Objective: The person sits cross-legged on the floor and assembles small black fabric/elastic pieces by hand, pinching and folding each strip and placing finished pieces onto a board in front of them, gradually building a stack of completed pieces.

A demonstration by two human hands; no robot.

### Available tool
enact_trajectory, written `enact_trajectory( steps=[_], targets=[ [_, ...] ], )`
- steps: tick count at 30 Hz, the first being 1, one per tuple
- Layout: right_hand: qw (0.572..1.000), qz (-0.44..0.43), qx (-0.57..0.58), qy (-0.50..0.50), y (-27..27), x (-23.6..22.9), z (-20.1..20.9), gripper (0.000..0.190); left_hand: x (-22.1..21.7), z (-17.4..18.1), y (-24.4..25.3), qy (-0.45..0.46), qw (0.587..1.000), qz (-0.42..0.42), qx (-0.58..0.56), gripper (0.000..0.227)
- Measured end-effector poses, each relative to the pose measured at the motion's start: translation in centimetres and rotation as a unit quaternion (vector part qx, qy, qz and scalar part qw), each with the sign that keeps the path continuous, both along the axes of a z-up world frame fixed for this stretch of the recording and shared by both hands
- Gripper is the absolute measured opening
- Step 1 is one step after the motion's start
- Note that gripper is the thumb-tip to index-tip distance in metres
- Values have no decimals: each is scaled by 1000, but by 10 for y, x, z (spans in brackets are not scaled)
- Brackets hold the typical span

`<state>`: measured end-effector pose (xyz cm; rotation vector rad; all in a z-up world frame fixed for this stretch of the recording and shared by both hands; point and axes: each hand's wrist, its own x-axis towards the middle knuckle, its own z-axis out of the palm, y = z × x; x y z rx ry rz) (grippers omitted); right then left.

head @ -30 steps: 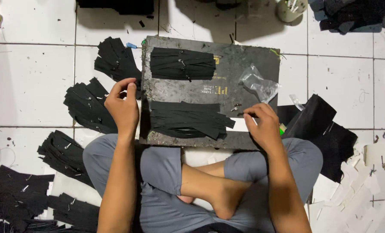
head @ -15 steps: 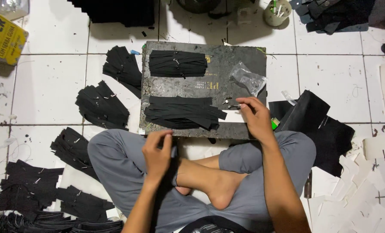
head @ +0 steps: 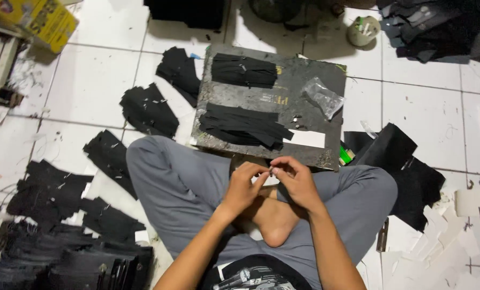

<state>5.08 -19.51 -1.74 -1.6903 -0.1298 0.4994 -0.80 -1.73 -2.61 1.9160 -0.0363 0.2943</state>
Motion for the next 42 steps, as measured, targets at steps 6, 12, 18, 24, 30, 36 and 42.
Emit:
enact_trajectory(
  steps=[6,12,18,24,30,36,42],
  targets=[
    [999,-10,-33,-11,-1,-13,14,22,-14,13,-4,38,998,8,-53,8],
    [999,-36,-29,-23,9,-18,30,21,-14,5,-4,72,992,37,-94,5],
    [994,-63,-37,-81,17,-13,57,18,1,31,3,107,982,5,-157,9],
    [994,-82,21,-67,33,13,75,23,31,51,1,109,974,30,-197,8],
    [992,-25,65,-109,31,51,63,20,68,54,17,100,979,-14,-177,14],
    [976,-106,192,14,49,71,28,23,100,28,38,218,968,9,-123,22],
    [937,-117,299,136,45,95,16,24,122,51,65,164,986,-29,-19,16]
  ],
)
